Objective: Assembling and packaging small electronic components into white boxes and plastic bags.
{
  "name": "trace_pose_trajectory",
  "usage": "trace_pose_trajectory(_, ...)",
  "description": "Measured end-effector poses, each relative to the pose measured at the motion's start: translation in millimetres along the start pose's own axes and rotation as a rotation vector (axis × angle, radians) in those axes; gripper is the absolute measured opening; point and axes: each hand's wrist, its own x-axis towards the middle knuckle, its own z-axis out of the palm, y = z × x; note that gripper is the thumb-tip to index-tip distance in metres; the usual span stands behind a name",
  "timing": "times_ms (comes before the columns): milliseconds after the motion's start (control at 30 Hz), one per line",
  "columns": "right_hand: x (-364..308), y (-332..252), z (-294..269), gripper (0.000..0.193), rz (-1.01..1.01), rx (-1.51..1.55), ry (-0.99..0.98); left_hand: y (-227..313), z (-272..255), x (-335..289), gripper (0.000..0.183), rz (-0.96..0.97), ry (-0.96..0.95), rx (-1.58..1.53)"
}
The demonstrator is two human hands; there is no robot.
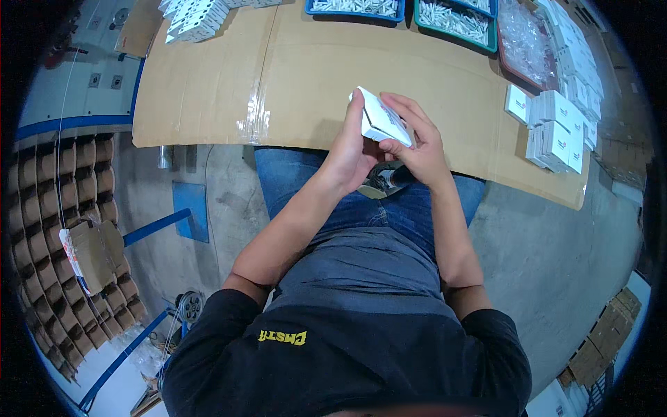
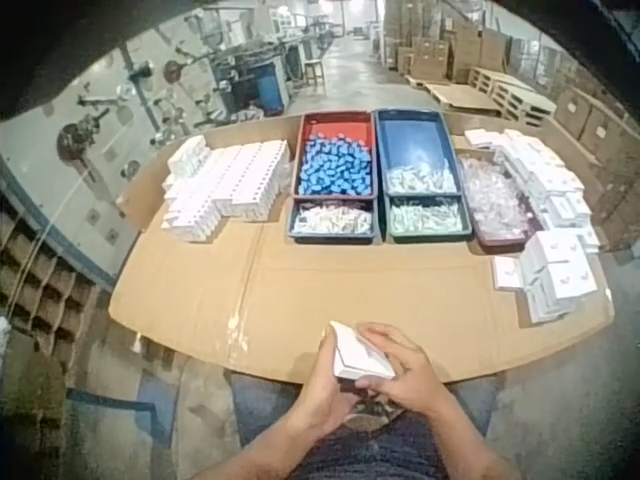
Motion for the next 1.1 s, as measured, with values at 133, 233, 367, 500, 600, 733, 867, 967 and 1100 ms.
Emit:
trace_pose_trajectory(133, -4.3, -5.5, 5.5, 0.057, 0.149, 0.172, 0.019, -2.1, -3.0, 2.4, 0.073, -0.003, -0.03, -0.006)
trace_pose_trajectory(233, -2.1, 4.1, 5.6, 0.052, -0.059, 0.009, 0.013, -4.9, -1.7, 4.0, 0.072, 0.023, 0.005, -0.009)
trace_pose_trajectory(367, -5.0, 1.6, 5.8, 0.044, 0.034, 0.056, 0.018, -5.9, -0.6, 3.4, 0.067, 0.046, 0.009, -0.01)
trace_pose_trajectory(500, -6.4, 9.3, 3.6, 0.046, -0.033, -0.077, 0.003, -7.8, -0.7, 5.4, 0.063, 0.034, -0.032, -0.048)
trace_pose_trajectory(600, -7.6, -1.5, 3.2, 0.043, 0.147, 0.033, -0.011, -9.3, -2.0, 6.4, 0.062, 0.023, -0.03, -0.052)
trace_pose_trajectory(733, -4.6, 12.9, 8.4, 0.041, 0.012, 0.104, 0.028, -8.3, 1.1, 5.8, 0.062, 0.021, -0.005, -0.035)
trace_pose_trajectory(867, 2.4, 15.9, -2.0, 0.049, -0.062, 0.231, 0.003, -16.9, 8.9, 8.0, 0.064, 0.237, 0.112, 0.208)
trace_pose_trajectory(967, 0.2, 14.4, -2.7, 0.06, -0.012, 0.251, 0.014, -19.9, -2.5, 8.9, 0.073, 0.397, 0.04, 0.383)
trace_pose_trajectory(1100, -0.3, 8.4, 2.3, 0.067, 0.045, 0.17, 0.043, -18.3, 2.7, 4.1, 0.07, 0.349, 0.01, 0.014)
